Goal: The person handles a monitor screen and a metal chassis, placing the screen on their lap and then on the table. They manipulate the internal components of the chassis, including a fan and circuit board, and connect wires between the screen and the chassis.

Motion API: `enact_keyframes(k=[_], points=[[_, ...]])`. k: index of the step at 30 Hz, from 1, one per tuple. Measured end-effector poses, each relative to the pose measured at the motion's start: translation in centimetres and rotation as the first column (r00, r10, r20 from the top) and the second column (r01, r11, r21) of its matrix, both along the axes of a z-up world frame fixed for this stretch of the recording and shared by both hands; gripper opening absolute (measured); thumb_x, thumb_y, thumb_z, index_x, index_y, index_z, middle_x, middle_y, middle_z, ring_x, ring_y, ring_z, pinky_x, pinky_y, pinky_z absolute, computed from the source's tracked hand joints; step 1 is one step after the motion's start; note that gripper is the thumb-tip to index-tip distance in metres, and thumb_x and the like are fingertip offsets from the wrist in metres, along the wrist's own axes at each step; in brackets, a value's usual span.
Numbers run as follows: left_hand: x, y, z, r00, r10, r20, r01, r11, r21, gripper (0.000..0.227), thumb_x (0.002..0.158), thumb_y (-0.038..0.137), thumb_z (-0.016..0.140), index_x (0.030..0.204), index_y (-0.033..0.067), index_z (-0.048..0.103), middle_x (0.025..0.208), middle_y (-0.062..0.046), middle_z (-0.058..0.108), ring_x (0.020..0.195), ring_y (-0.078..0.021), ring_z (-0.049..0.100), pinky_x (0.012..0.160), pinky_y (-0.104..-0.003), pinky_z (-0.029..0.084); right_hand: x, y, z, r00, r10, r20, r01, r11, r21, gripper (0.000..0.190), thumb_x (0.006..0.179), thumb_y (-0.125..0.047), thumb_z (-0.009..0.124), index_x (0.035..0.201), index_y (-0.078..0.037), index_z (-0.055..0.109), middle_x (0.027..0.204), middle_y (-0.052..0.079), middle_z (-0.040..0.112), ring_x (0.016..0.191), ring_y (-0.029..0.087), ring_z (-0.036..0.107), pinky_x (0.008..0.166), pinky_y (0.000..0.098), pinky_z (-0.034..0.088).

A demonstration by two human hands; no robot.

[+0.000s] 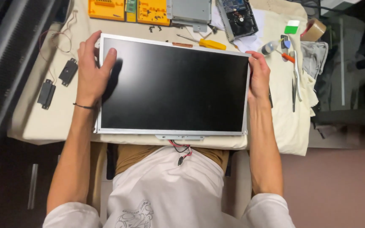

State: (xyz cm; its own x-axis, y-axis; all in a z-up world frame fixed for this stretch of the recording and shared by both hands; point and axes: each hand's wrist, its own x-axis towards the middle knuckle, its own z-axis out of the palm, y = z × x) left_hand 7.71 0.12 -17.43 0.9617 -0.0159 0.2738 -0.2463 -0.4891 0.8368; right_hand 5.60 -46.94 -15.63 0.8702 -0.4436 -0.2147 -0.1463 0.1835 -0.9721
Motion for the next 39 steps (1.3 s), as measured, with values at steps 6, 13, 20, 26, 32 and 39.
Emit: enact_keyframes(k=[6, 13, 20, 26, 32, 39], points=[[-0.2, 0.4, 0.4, 0.997, 0.02, -0.071, -0.015, 0.997, 0.074, 0.07, 0.118, 0.051, 0.06, 0.171, 0.0055, 0.049, 0.122, -0.013, 0.05, 0.113, -0.0289, 0.05, 0.105, -0.045, 0.044, -0.3, -0.1, -0.7, 1.0, -0.011, 0.0, 0.011, 0.992, 0.127, 0.018, 0.108, -0.015, 0.067, 0.119, -0.009, 0.08, 0.064, -0.007, 0.055, 0.054, -0.001, 0.047, 0.048, 0.0141, 0.036], [-0.4, -0.2, 1.6, 0.996, 0.051, -0.079, -0.054, 0.998, -0.034, 0.057, 0.115, 0.042, 0.061, 0.163, 0.0124, 0.053, 0.139, -0.009, 0.057, 0.112, -0.0228, 0.05, 0.1, -0.04, 0.045, -0.4, 1.0, 0.9, 1.0, 0.002, 0.014, -0.004, 0.992, 0.124, 0.022, 0.107, -0.014, 0.074, 0.127, -0.008, 0.081, 0.09, 0.003, 0.079, 0.083, 0.01, 0.077, 0.076, 0.0217, 0.066], [1.3, 1.1, -3.5, 0.998, 0.055, 0.0, -0.055, 0.994, -0.098, 0.061, 0.114, 0.039, 0.072, 0.166, 0.0143, 0.052, 0.135, -0.007, 0.057, 0.114, -0.0218, 0.055, 0.104, -0.034, 0.048, 1.5, -2.6, -4.8, 0.998, 0.026, 0.065, -0.026, 1.0, 0.0, 0.024, 0.105, -0.021, 0.079, 0.127, -0.014, 0.083, 0.095, 0.0, 0.081, 0.082, 0.005, 0.075, 0.076, 0.0177, 0.062], [0.9, 0.4, -1.6, 0.996, 0.04, -0.083, -0.046, 0.996, -0.075, 0.07, 0.113, 0.053, 0.062, 0.171, 0.0155, 0.048, 0.126, -0.009, 0.057, 0.126, -0.0266, 0.055, 0.115, -0.039, 0.043, 1.6, -2.1, -3.5, 1.0, -0.025, -0.007, 0.025, 1.0, -0.013, 0.022, 0.102, -0.021, 0.077, 0.123, -0.016, 0.084, 0.092, -0.003, 0.079, 0.081, 0.003, 0.074, 0.078, 0.0137, 0.064], [0.3, -0.1, -0.3, 0.985, 0.036, -0.166, -0.045, 0.998, -0.052, 0.078, 0.111, 0.063, 0.055, 0.174, 0.0196, 0.041, 0.128, -0.009, 0.055, 0.131, -0.0275, 0.052, 0.117, -0.044, 0.044, 0.7, -0.3, -0.8, 0.995, -0.037, -0.089, 0.033, 0.999, -0.043, 0.022, 0.107, -0.022, 0.074, 0.126, -0.019, 0.084, 0.104, -0.004, 0.083, 0.094, 0.003, 0.081, 0.088, 0.0143, 0.073], [0.1, 0.1, -0.5, 0.992, 0.027, -0.123, -0.035, 0.997, -0.063, 0.077, 0.112, 0.064, 0.053, 0.174, 0.0195, 0.042, 0.126, -0.007, 0.055, 0.125, -0.0256, 0.055, 0.118, -0.043, 0.04, 0.2, 0.9, 0.6, 0.993, -0.036, -0.114, 0.03, 0.998, -0.061, 0.024, 0.106, -0.021, 0.072, 0.127, -0.018, 0.084, 0.103, -0.005, 0.083, 0.094, 0.002, 0.081, 0.087, 0.0139, 0.073]])
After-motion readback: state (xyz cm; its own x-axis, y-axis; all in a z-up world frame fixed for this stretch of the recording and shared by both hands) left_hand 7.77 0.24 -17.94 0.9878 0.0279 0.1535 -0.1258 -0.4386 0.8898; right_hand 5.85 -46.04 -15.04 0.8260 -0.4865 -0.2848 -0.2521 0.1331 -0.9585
